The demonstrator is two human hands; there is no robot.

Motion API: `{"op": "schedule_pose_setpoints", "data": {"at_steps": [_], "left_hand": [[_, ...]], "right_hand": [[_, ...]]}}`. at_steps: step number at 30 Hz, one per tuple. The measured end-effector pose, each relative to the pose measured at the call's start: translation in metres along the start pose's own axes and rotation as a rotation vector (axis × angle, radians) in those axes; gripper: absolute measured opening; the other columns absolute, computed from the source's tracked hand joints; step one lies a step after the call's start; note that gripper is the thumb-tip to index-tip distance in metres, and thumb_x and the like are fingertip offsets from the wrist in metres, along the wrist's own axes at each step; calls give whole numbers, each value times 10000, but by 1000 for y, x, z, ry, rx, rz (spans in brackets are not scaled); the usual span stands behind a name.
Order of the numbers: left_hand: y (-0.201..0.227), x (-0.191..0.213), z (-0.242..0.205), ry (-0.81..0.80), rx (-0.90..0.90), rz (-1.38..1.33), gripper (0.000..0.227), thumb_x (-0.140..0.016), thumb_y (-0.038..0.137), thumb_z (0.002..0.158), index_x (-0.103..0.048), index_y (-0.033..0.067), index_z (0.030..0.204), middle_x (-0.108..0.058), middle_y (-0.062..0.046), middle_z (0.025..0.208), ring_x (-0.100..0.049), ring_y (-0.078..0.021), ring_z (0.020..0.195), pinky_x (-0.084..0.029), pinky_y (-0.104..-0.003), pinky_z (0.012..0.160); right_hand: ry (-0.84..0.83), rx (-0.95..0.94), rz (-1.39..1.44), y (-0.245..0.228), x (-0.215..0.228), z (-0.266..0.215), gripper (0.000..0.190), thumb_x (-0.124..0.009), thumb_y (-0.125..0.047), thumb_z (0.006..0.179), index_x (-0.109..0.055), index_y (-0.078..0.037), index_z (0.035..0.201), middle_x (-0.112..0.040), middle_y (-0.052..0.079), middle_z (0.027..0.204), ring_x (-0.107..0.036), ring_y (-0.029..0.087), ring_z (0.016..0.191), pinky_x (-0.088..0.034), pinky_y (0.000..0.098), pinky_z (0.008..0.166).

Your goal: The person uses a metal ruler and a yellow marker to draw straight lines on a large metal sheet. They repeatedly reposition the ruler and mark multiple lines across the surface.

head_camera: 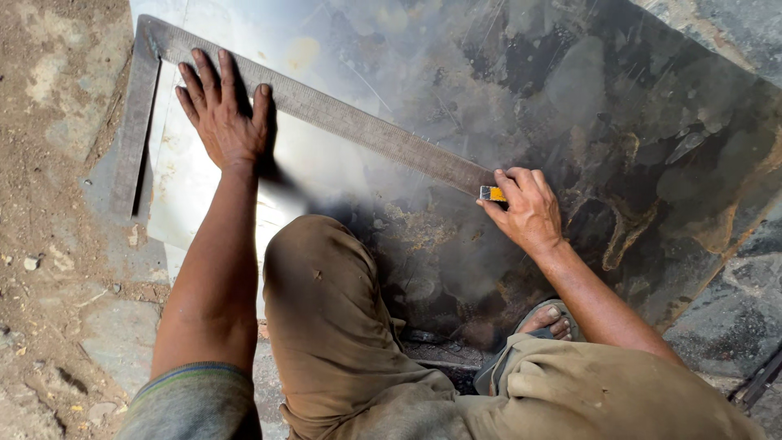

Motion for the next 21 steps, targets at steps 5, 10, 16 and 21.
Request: {"op": "schedule_pose_setpoints", "data": {"at_steps": [5, 10, 16, 21], "left_hand": [[-1, -3, -1, 16, 4, 20, 823, -310, 753, 1030, -233, 269, 1690, -122, -80, 1760, -41, -316, 1622, 6, -487, 1320], [0, -4, 2, 12, 20, 25, 842, -300, 775, 1001, -248, 278, 1679, -133, -77, 1751, -52, -309, 1613, 1, -469, 1315], [1, -2, 1, 30, 22, 22, 835, -310, 767, 1007, -265, 272, 1677, -151, -80, 1750, -69, -314, 1613, -16, -474, 1320], [0, -4, -1, 36, 2, 15, 825, -341, 757, 1026, -280, 262, 1682, -164, -99, 1753, -90, -337, 1620, -34, -492, 1329]], "right_hand": [[-58, -7, -7, 5, -3, 2, 587, -895, -295, 779, -703, 4, 1246, -626, 127, 1154, -598, 301, 1051, -550, 420, 878], [-85, 4, -13, 8, -6, 1, 594, -892, -297, 788, -702, 1, 1266, -621, 127, 1130, -598, 277, 1026, -556, 405, 849], [-182, 93, -26, 12, 35, 17, 635, -872, -332, 777, -680, -1, 1283, -655, 141, 1134, -630, 290, 1029, -570, 409, 883], [-399, 85, -379, 57, 160, 26, 547, -810, -317, 838, -676, -114, 1328, -705, 84, 1130, -695, 229, 1030, -607, 342, 893]]}}
Point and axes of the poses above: each hand's wrist, its own z-axis towards the middle knuckle, its own x-axis out of the back of the hand, y = z × x, the point moved 1 cm from there along z, towards the middle knuckle
